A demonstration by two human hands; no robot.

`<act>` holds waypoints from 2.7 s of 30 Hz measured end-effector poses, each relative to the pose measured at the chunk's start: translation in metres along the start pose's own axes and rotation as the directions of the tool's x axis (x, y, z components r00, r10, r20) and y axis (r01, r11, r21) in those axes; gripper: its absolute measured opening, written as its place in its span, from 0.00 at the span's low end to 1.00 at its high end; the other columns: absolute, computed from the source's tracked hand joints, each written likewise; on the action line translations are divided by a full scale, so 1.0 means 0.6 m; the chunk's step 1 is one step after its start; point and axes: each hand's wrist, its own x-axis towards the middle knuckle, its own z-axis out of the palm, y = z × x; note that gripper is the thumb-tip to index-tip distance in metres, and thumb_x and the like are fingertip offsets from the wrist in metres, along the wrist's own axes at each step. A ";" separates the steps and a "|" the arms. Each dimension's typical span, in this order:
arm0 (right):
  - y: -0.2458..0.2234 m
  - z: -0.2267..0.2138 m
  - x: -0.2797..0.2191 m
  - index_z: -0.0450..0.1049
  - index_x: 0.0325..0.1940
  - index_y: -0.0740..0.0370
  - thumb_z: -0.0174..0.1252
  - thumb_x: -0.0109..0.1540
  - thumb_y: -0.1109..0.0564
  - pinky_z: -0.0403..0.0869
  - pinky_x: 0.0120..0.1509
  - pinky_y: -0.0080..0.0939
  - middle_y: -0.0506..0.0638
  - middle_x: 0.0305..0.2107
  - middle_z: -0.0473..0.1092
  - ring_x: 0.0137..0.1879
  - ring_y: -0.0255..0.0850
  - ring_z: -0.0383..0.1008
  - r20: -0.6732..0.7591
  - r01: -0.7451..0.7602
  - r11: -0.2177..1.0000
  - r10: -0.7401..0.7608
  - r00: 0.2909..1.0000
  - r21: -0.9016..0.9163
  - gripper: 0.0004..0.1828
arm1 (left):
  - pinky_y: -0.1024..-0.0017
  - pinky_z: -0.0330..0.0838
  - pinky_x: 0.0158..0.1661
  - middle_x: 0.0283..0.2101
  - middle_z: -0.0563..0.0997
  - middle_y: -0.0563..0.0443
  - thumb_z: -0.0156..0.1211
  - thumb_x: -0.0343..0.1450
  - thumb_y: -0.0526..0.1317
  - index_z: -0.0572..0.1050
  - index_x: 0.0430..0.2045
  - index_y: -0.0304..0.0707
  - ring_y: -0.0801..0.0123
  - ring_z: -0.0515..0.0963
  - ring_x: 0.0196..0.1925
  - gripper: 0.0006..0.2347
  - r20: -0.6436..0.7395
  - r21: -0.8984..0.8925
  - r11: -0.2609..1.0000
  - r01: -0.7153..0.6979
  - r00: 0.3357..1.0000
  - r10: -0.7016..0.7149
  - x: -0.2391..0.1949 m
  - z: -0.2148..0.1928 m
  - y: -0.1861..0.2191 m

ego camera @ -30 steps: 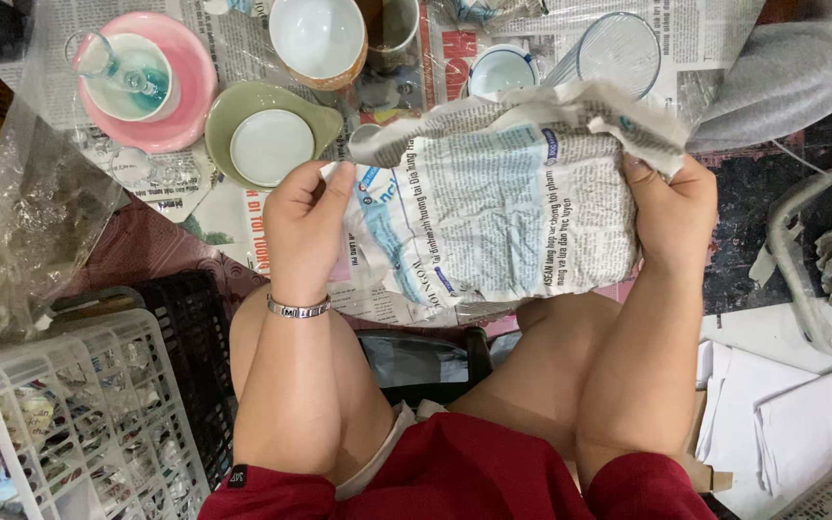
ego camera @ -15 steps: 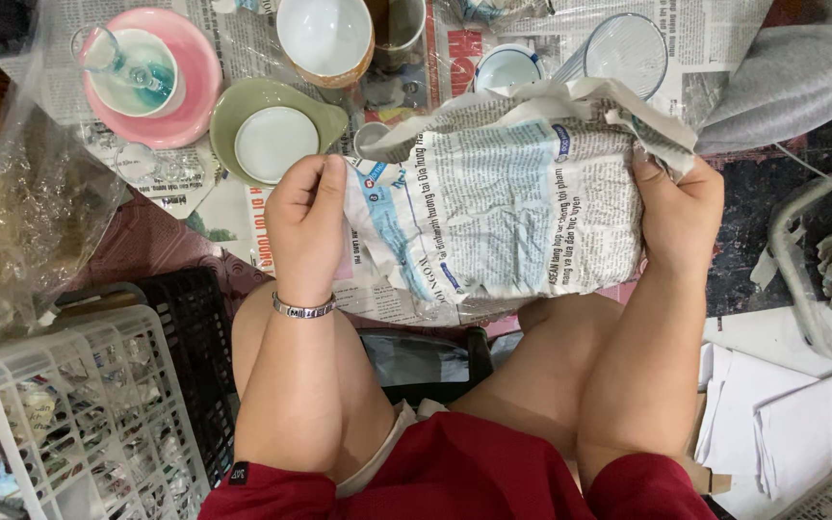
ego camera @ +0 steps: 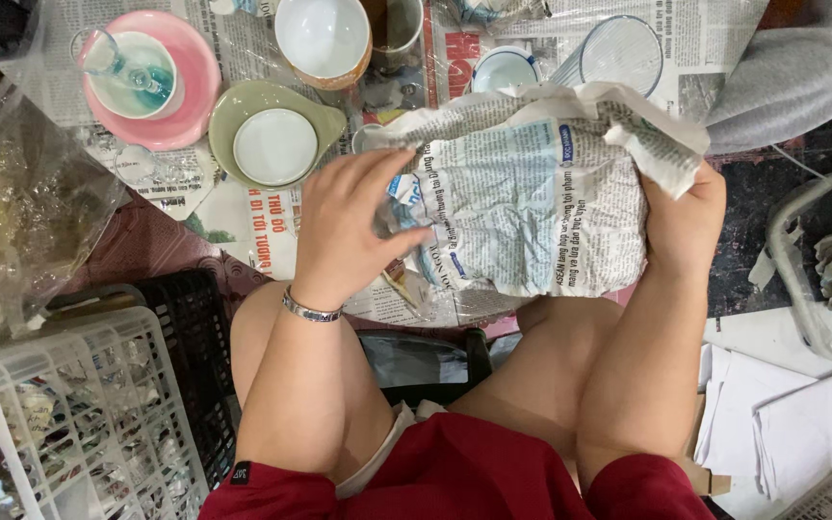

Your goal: The person sits cross-legged on the floor and wraps small ceramic dishes and cups with newspaper. They fold the paper around each item, then place the wrapped bundle into a nearby basket. The process is repeated for multiple items.

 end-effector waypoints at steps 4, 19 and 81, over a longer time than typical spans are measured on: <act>0.003 -0.008 -0.002 0.79 0.49 0.69 0.62 0.67 0.69 0.74 0.53 0.33 0.49 0.41 0.78 0.45 0.33 0.76 0.099 -0.017 0.998 0.011 0.995 0.053 0.07 | 0.48 0.58 0.65 0.67 0.68 0.43 0.78 0.58 0.57 0.67 0.65 0.43 0.43 0.68 0.67 0.41 -0.041 0.049 0.998 -0.050 0.998 0.052 0.006 0.001 0.012; -0.183 0.074 -0.142 0.69 0.67 0.66 0.68 0.54 0.59 0.71 0.66 0.42 0.59 0.53 0.73 0.60 0.42 0.74 0.460 0.493 0.765 -0.291 0.839 -0.414 0.37 | 0.73 0.75 0.40 0.35 0.84 0.54 0.69 0.70 0.40 0.82 0.41 0.34 0.74 0.79 0.36 0.10 0.398 -0.571 0.735 0.364 0.907 -0.140 -0.093 0.017 0.049; 0.039 0.146 -0.390 0.66 0.67 0.68 0.54 0.64 0.74 0.69 0.72 0.45 0.55 0.59 0.72 0.64 0.45 0.72 0.429 -0.350 0.839 0.158 0.889 0.417 0.26 | 0.65 0.58 0.69 0.71 0.65 0.42 0.65 0.73 0.40 0.60 0.68 0.31 0.61 0.63 0.72 0.30 0.210 -0.869 0.304 0.391 0.847 -0.488 -0.390 0.004 -0.006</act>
